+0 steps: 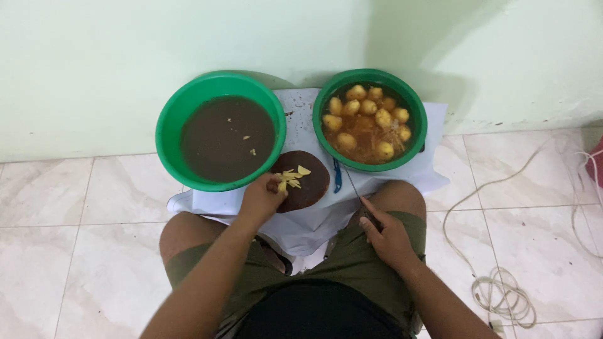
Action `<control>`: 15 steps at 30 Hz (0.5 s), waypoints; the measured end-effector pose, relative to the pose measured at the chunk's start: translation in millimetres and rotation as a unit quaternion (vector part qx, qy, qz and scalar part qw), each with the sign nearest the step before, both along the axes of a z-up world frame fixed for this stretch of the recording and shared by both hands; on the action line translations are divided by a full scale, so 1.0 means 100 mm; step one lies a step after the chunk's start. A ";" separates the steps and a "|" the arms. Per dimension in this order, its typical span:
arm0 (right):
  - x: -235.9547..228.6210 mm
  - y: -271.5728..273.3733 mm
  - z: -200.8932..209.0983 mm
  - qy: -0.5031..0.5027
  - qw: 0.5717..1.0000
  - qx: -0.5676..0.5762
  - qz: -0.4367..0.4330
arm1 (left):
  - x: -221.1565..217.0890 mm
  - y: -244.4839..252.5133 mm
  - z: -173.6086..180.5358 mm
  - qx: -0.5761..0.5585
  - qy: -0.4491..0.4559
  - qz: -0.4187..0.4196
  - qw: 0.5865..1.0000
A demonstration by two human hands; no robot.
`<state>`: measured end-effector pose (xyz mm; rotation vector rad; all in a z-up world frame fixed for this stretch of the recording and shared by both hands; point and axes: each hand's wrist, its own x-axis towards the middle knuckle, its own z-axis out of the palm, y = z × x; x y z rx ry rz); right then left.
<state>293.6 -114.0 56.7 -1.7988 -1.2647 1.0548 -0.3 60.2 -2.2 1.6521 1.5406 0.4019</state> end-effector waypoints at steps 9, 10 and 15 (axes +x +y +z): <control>-0.39 0.21 -0.02 0.102 0.967 -0.003 0.231 | 0.04 -0.56 0.49 0.045 -0.010 0.026 0.999; -0.41 0.25 -0.10 0.103 0.967 -0.004 0.232 | 0.02 -0.57 0.50 0.043 -0.010 0.027 0.999; -0.48 0.37 -0.42 0.076 0.970 0.008 0.233 | -0.15 -0.47 0.33 0.135 0.100 -0.091 0.982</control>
